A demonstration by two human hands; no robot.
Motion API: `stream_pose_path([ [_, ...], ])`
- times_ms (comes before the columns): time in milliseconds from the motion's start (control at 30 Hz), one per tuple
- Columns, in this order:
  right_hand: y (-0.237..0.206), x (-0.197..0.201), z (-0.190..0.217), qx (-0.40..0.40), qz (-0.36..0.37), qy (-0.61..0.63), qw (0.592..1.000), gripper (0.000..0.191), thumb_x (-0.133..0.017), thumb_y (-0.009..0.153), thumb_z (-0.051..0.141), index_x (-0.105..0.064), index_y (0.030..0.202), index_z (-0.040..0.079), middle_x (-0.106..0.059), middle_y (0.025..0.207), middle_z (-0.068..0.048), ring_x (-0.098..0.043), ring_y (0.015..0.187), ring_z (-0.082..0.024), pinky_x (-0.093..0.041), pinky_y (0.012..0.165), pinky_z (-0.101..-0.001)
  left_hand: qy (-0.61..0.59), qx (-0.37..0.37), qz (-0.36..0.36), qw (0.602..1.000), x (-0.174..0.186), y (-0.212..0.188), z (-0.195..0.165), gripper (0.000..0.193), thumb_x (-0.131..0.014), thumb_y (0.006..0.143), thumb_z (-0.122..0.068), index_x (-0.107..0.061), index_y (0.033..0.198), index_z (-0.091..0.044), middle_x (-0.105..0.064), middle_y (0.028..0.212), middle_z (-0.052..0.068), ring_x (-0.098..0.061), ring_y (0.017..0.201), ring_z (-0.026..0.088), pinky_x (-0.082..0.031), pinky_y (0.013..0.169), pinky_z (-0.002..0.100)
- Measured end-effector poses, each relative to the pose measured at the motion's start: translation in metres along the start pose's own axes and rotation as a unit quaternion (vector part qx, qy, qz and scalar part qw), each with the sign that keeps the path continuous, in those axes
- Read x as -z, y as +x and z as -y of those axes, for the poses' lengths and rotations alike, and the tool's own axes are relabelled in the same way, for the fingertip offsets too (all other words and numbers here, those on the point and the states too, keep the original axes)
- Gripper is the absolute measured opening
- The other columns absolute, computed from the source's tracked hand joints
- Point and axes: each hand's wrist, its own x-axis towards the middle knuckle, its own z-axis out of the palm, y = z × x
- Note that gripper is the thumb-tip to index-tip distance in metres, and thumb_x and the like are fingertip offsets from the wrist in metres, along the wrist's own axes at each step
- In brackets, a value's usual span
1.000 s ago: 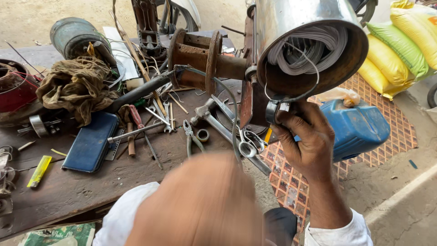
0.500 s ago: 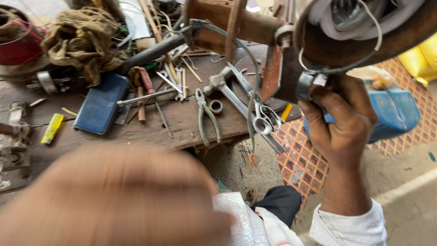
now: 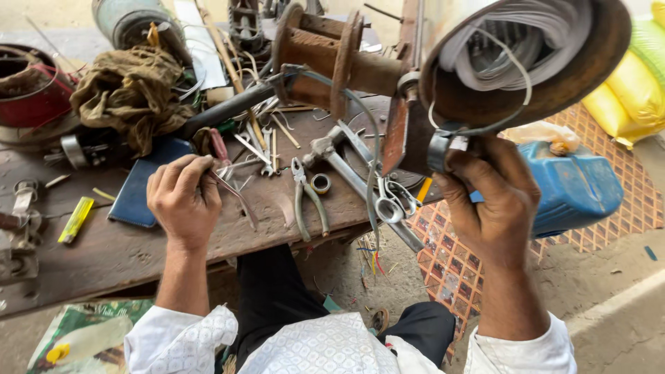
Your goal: The person repairs a small electric motor clamped at the workbench. They sand a small component with sandpaper, fit a part into the motor housing, and wrap black tape around the motor's edge, pressing the tape down by hand.
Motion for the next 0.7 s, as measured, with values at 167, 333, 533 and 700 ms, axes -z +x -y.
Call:
stream_pose_path([
  [167, 0.003, 0.001, 0.004, 0.011, -0.003, 0.001, 1.0, 0.026, -0.085, 0.093, 0.009, -0.071, 0.113, 0.0, -0.066, 0.118, -0.015, -0.066, 0.092, -0.022, -0.054, 0.078, -0.0309, 0.051, 0.064, 0.078, 0.994, -0.013, 0.0, 0.003, 0.018, -0.082, 0.091, -0.009, -0.077, 0.108, -0.007, -0.073, 0.108, 0.009, -0.068, 0.098, 0.029, -0.055, 0.086, 0.041],
  [333, 0.0, 0.002, 0.007, -0.003, 0.0, 0.011, 1.0, 0.025, -0.084, 0.092, 0.009, -0.071, 0.111, 0.0, -0.067, 0.122, -0.016, -0.066, 0.1, -0.025, -0.054, 0.08, -0.0318, 0.018, 0.215, 0.21, 0.954, -0.015, 0.006, 0.003, 0.069, -0.08, 0.088, -0.014, -0.052, 0.151, -0.006, -0.061, 0.13, 0.02, -0.067, 0.101, 0.034, -0.056, 0.085, 0.043],
  [533, -0.004, 0.001, 0.007, 0.014, -0.006, -0.002, 1.0, 0.026, -0.085, 0.091, 0.01, -0.072, 0.111, 0.001, -0.068, 0.132, -0.016, -0.067, 0.112, -0.028, -0.054, 0.092, -0.0354, 0.073, 0.185, 0.239, 0.95, -0.013, 0.023, -0.005, 0.106, -0.09, 0.081, -0.035, -0.027, 0.16, 0.0, -0.05, 0.142, 0.026, -0.059, 0.118, 0.038, -0.054, 0.091, 0.045],
  [700, -0.008, 0.001, 0.008, -0.001, -0.006, 0.005, 1.0, 0.025, -0.083, 0.092, 0.01, -0.072, 0.113, 0.002, -0.068, 0.131, -0.016, -0.068, 0.117, -0.03, -0.056, 0.098, -0.0374, -0.056, 0.273, 0.173, 0.945, -0.003, 0.032, -0.013, 0.108, -0.09, 0.079, -0.042, -0.033, 0.162, -0.004, -0.055, 0.142, 0.019, -0.058, 0.122, 0.031, -0.054, 0.097, 0.043],
])
